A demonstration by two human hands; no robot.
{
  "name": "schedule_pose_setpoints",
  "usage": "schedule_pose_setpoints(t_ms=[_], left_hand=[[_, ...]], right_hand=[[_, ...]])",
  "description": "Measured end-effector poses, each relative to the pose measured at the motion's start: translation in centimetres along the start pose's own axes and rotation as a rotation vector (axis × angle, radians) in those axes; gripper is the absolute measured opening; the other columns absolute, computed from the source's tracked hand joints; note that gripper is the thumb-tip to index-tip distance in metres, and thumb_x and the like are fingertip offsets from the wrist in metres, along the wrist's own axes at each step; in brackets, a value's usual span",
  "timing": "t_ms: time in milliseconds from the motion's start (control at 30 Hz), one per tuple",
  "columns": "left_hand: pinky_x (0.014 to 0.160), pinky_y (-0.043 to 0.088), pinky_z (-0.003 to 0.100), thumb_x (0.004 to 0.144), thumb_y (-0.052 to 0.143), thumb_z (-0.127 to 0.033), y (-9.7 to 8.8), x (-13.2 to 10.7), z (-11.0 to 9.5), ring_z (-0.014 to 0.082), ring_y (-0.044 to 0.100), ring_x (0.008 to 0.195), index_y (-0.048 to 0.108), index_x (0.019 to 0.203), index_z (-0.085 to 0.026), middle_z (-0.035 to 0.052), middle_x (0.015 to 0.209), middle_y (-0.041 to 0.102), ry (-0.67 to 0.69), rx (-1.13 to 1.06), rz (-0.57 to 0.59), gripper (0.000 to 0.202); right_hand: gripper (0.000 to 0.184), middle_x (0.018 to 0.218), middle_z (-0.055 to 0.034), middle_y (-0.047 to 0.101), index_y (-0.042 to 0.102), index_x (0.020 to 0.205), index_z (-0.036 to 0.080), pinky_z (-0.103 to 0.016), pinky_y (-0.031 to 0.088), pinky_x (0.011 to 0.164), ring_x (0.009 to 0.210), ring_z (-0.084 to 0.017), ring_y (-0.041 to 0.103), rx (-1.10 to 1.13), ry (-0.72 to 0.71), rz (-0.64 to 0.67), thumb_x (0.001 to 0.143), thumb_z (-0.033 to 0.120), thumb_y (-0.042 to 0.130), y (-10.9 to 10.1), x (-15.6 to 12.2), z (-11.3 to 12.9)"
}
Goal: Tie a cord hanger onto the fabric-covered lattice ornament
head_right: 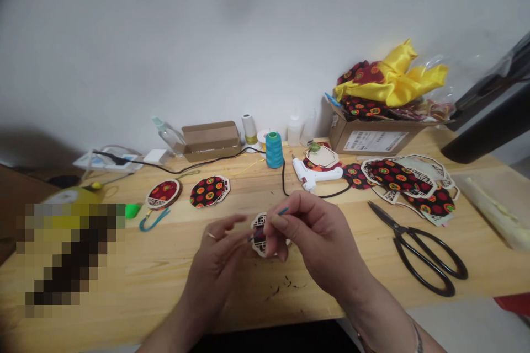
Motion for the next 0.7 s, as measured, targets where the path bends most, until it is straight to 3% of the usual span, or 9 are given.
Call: schedule_pose_setpoints(t_ms=[67,133,167,233,300,333,467,533,700], left_hand=[[0.087,0.035,0.037,0.072,0.063,-0.018,-0.5,0.0,-0.2,0.0247,0.047,0.098,0.065,0.107,-0.03,0.0085,0.121,0.053,-0.032,0.01,-0.142,0.037],[0.078,0.038,0.033,0.071,0.066,-0.023,-1.0,-0.1,-0.6,0.0216,0.051,0.085,0.068,0.103,-0.025,0.0099,0.111,0.058,-0.139,-0.066,-0.175,0.033],[0.069,0.039,0.03,0.072,0.065,-0.026,-1.0,-0.3,-0.8,0.0184,0.052,0.073,0.071,0.093,-0.022,0.0095,0.096,0.063,-0.236,-0.151,-0.094,0.022],[0.05,0.032,0.024,0.077,0.059,-0.036,-0.7,-0.8,-1.1,0.0115,0.044,0.05,0.072,0.072,-0.016,0.0079,0.067,0.064,-0.514,-0.424,0.247,0.024],[0.042,0.023,0.021,0.081,0.051,-0.042,-0.2,-1.5,-1.3,0.0081,0.039,0.042,0.07,0.074,-0.013,0.0086,0.064,0.065,-0.76,-0.754,0.462,0.035],[0.042,0.023,0.02,0.082,0.049,-0.042,0.1,-1.7,-1.4,0.0082,0.042,0.043,0.069,0.074,-0.013,0.0082,0.066,0.065,-0.821,-0.892,0.5,0.036],[0.052,0.035,0.021,0.079,0.057,-0.035,0.8,-1.7,-1.1,0.0099,0.05,0.052,0.066,0.061,-0.012,0.0028,0.057,0.059,-0.834,-1.13,0.429,0.031],[0.055,0.037,0.022,0.075,0.062,-0.03,1.0,-1.5,-0.8,0.0099,0.051,0.054,0.067,0.062,-0.01,0.0024,0.056,0.059,-0.83,-1.112,0.402,0.025],[0.059,0.041,0.024,0.076,0.063,-0.024,1.0,-1.1,-0.5,0.0136,0.059,0.061,0.069,0.074,-0.008,0.0082,0.071,0.067,-0.877,-1.053,0.388,0.018]], right_hand=[[0.013,0.065,-0.0005,0.062,0.053,0.071,0.017,-0.021,0.044,0.046,0.052,-0.009,0.057,-0.088,-0.052,-0.021,0.081,0.023,0.057,-0.1,0.3,-0.1],[0.012,0.063,-0.0008,0.062,0.054,0.072,0.017,-0.022,0.046,0.048,0.052,-0.01,0.056,-0.186,-0.09,-0.036,0.083,0.021,0.055,0.0,0.5,-0.3],[0.012,0.063,-0.0008,0.062,0.054,0.072,0.016,-0.022,0.046,0.049,0.052,-0.01,0.056,-0.234,-0.1,-0.036,0.083,0.02,0.053,0.1,0.6,-0.4],[0.012,0.064,-0.0006,0.061,0.053,0.072,0.016,-0.022,0.047,0.05,0.053,-0.009,0.056,-0.321,-0.105,-0.008,0.083,0.019,0.051,0.5,0.3,-0.7],[0.012,0.068,-0.0005,0.059,0.052,0.073,0.017,-0.022,0.046,0.053,0.057,-0.009,0.056,-0.408,-0.086,0.082,0.084,0.015,0.047,1.0,-0.4,-0.9],[0.013,0.069,-0.0002,0.059,0.052,0.074,0.017,-0.021,0.046,0.054,0.059,-0.009,0.056,-0.466,-0.076,0.15,0.084,0.012,0.045,1.2,-0.8,-1.0],[0.018,0.078,0.0003,0.059,0.053,0.078,0.018,-0.02,0.044,0.065,0.072,-0.009,0.054,-0.742,-0.089,0.429,0.079,0.002,0.044,2.1,-2.6,-0.7],[0.019,0.082,-0.0004,0.061,0.055,0.079,0.017,-0.019,0.043,0.069,0.077,-0.009,0.055,-0.856,-0.068,0.513,0.076,0.0,0.046,2.5,-3.0,-0.4],[0.017,0.081,-0.0018,0.067,0.064,0.079,0.016,-0.02,0.041,0.065,0.075,-0.012,0.058,-1.14,0.149,0.746,0.073,0.003,0.054,3.4,-3.1,-0.8]])
Point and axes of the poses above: each hand's wrist, its own x-axis towards the middle knuckle, its own y-axis out of the palm, z = x × y, the point moved 1 cm from there along x, towards the middle knuckle
